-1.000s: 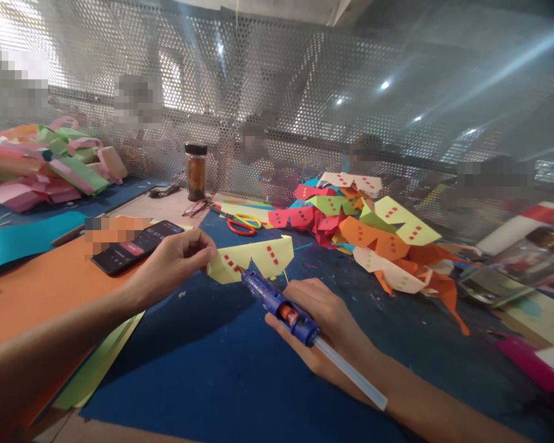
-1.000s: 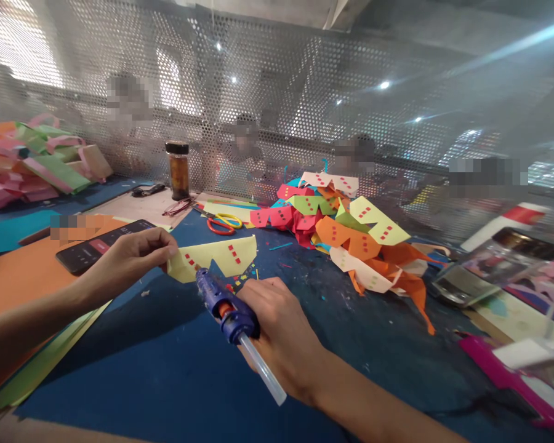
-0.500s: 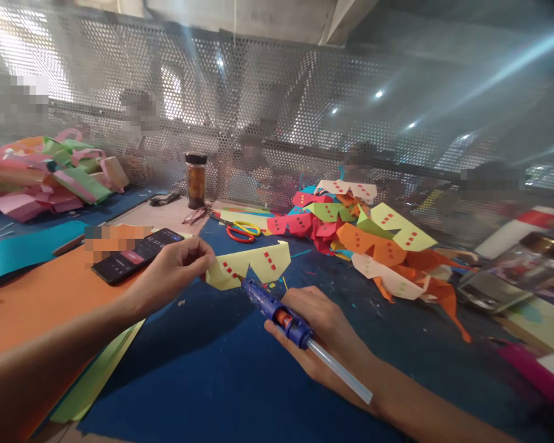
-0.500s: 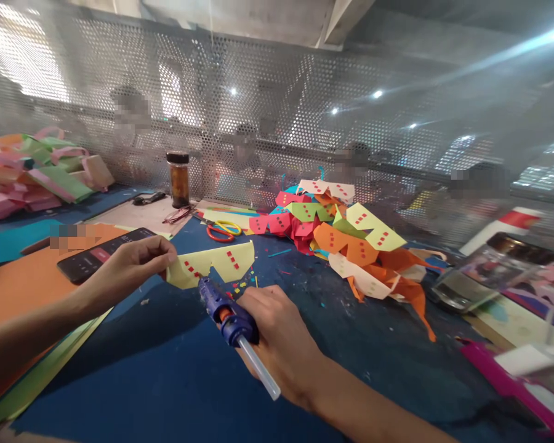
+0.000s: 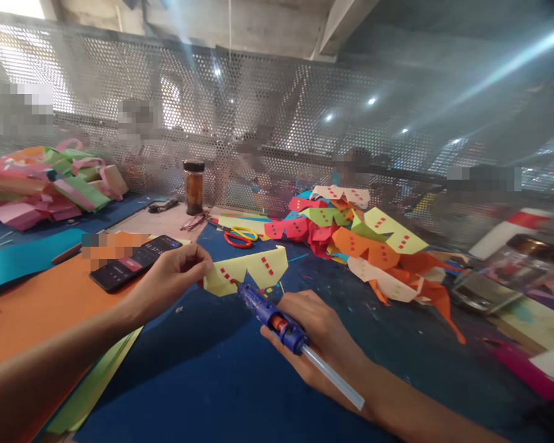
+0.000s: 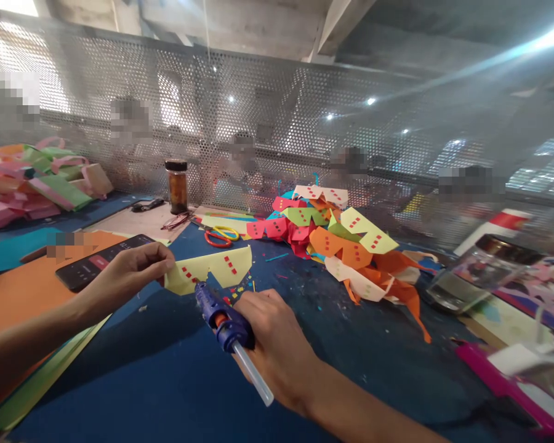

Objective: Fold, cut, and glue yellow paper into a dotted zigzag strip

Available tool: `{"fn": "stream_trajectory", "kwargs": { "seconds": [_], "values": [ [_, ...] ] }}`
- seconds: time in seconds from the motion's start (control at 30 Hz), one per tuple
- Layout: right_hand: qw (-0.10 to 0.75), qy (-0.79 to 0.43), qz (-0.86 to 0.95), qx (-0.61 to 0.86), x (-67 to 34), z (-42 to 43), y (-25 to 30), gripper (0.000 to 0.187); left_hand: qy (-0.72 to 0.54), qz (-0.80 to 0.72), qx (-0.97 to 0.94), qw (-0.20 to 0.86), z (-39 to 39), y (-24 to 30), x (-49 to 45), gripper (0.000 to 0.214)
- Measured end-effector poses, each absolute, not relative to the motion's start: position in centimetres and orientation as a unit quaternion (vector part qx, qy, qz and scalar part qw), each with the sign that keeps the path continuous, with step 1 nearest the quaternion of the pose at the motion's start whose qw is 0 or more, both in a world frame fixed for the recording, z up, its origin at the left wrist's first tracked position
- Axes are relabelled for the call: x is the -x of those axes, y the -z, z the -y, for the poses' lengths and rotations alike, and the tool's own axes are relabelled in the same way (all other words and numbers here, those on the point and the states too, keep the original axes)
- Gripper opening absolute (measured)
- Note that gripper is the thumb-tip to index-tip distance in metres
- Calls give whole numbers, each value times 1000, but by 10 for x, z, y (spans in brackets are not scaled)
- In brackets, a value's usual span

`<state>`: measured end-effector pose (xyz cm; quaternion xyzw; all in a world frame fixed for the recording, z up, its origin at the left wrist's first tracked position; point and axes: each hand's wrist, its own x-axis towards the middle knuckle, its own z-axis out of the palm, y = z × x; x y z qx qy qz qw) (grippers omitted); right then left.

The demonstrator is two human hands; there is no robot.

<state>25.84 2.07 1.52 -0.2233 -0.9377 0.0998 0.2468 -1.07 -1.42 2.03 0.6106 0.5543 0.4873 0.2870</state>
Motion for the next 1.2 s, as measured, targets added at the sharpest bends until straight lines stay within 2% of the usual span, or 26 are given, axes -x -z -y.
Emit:
{"fn": "stream_trajectory", "kwargs": {
  "seconds": [0.9,1.2],
  "values": [
    [264,-105,933,219,-258,-22,-13,18,-486,-547,-615,295,14,-18,11,20],
    [258,-109,935,218,-259,-21,-13,21,-493,-553,-587,327,15,-26,6,24]
  ]
}}
